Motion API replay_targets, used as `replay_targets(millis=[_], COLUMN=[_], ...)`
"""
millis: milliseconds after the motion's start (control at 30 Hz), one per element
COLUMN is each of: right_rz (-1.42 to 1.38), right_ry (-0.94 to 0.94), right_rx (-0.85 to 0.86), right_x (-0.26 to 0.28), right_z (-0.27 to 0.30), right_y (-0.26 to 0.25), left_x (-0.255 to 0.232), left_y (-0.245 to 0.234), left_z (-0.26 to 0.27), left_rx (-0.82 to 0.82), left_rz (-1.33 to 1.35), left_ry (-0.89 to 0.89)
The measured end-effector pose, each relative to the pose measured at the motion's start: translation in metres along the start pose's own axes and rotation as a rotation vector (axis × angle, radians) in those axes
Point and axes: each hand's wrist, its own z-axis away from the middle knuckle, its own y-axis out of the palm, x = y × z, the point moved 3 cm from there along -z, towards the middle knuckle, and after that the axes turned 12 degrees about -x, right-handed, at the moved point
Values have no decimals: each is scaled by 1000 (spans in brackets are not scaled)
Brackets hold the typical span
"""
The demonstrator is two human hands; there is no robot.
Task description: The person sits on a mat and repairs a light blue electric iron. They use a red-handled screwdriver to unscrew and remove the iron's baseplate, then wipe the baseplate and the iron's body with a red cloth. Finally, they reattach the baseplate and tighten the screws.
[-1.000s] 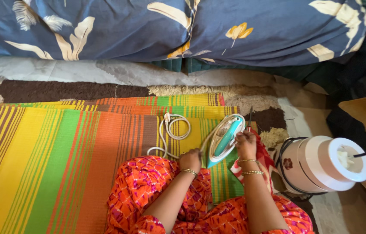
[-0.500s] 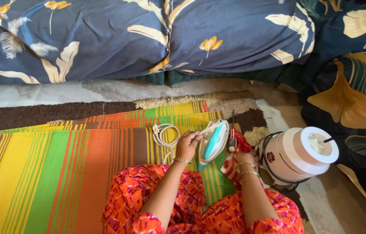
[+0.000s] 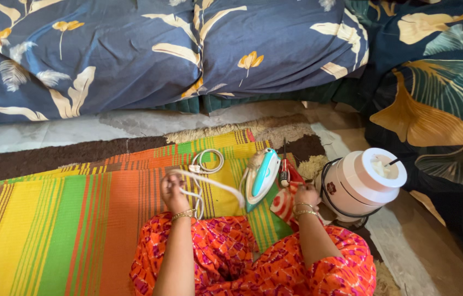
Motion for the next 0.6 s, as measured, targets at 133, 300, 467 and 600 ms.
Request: replay_targets(millis=[133,300,467,600], right_rz=[-95,-1086,-1470,-1444], right_ry=[-116,118,249,490], right_rx=[-327,-215,-7,177], right_x=[0,11,30,32], right_z=[-1,-7,-4,2], right_y=[-29,-42,-53,-51], left_x=[36,49,38,21], left_y=[-34,-50,-52,-48], left_z=[-25,-28,-21,-8], left_rx=[-422,-420,-310,-25], left_rz=[100,155,63,361], left_ry=[-317,-474,-488,-511])
